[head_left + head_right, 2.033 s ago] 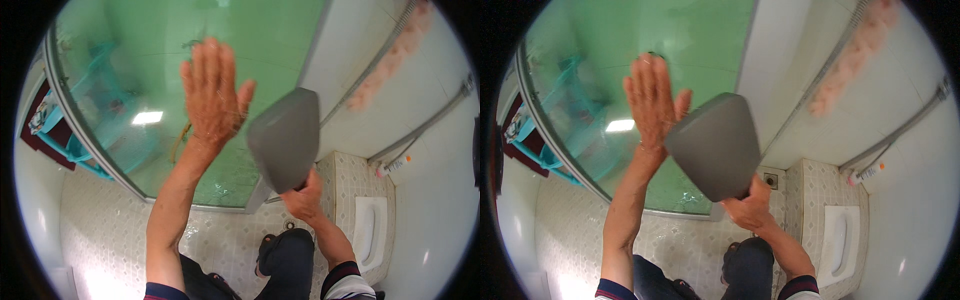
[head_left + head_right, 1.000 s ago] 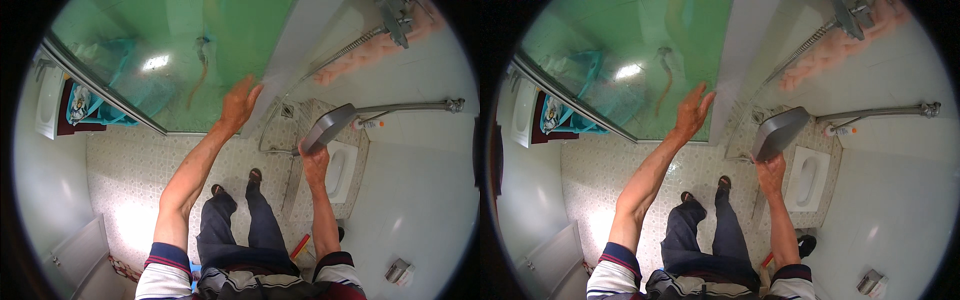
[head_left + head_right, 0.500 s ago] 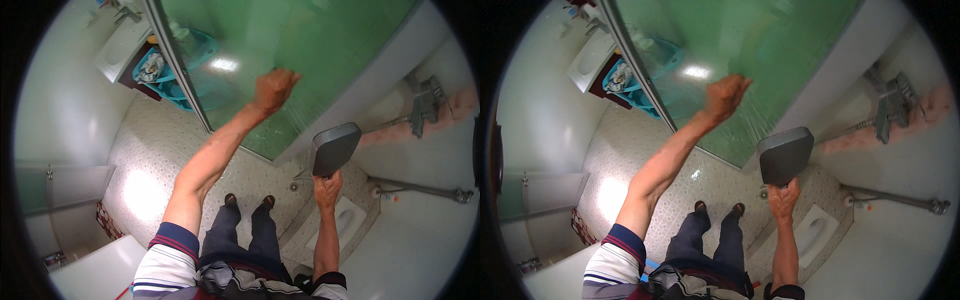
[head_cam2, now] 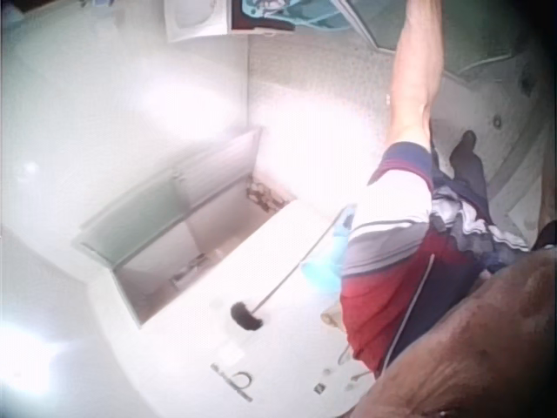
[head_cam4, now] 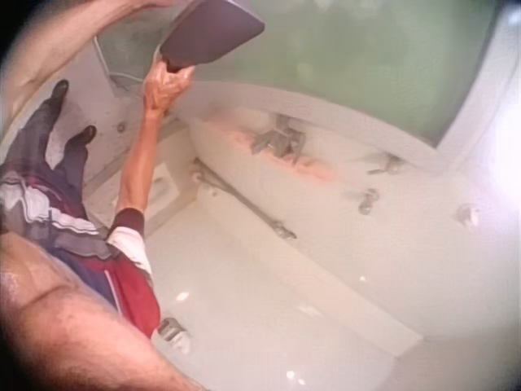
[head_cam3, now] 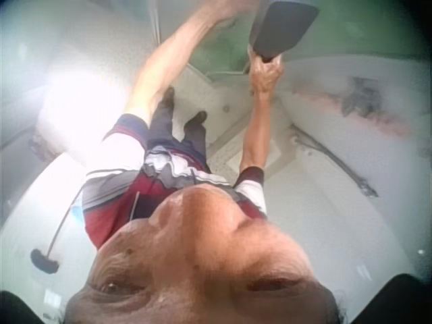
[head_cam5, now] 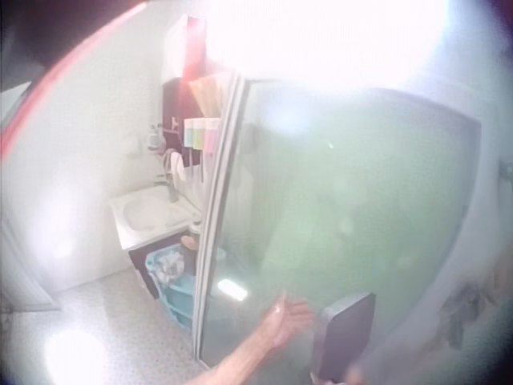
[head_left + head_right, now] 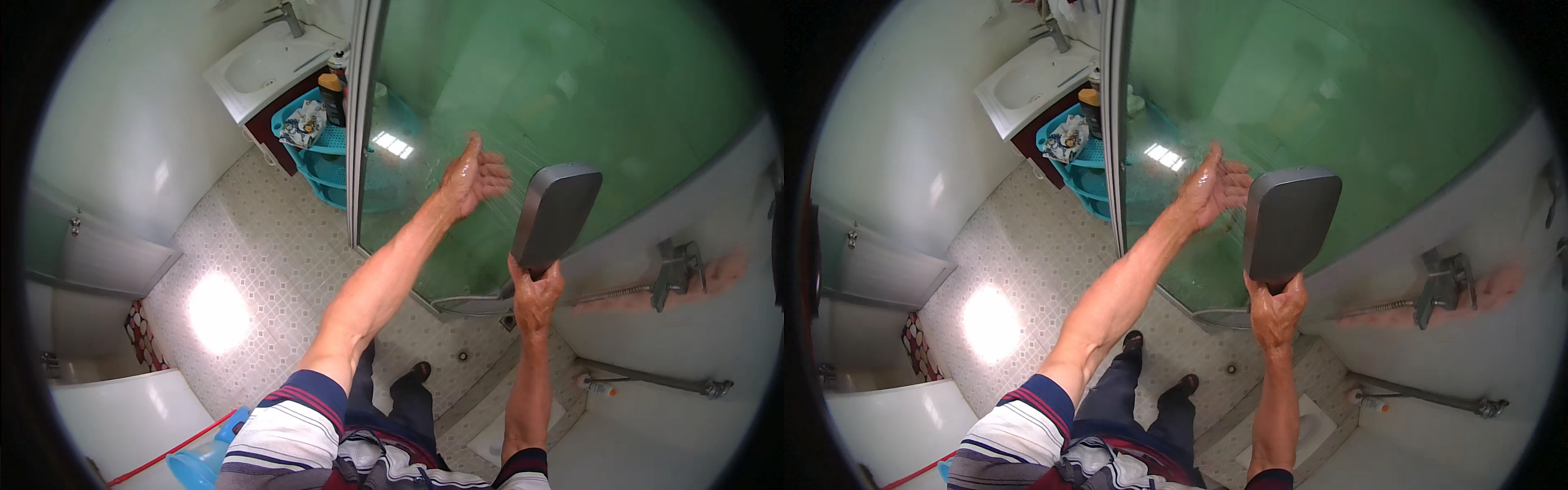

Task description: The person cleans the glass door of a shower enclosure using a handheld shower head to spray water and a hand to wipe the surface. They move around the door, cleaning different sections, and briefly open the door to clean the frame.

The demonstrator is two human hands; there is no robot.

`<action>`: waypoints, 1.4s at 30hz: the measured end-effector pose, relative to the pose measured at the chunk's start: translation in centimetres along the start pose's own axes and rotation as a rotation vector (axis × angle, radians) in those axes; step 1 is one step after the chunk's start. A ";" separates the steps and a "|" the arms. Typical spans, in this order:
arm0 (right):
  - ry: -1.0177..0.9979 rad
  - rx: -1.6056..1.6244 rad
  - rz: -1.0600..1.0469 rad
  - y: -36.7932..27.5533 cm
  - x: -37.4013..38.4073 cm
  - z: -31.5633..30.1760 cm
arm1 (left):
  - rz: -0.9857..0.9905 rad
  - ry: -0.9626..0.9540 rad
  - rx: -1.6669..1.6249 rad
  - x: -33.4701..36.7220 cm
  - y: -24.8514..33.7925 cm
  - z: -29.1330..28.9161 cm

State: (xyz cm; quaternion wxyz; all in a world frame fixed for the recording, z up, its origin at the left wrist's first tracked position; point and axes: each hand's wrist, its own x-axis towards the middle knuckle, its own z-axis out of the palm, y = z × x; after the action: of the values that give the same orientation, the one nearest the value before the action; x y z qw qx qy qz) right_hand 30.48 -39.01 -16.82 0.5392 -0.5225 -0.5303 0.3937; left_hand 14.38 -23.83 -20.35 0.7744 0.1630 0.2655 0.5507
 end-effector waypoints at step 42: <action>-0.364 -0.571 0.039 0.4 6.8 22.2 | -0.022 0.839 0.580 -15.7 6.6 -32.9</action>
State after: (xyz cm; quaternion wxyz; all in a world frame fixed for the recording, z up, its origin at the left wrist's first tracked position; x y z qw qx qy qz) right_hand 9.53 -29.06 -18.49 0.2600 -0.5835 -0.6966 0.3265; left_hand -14.09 -37.63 -39.66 0.5297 0.1330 0.6972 0.4644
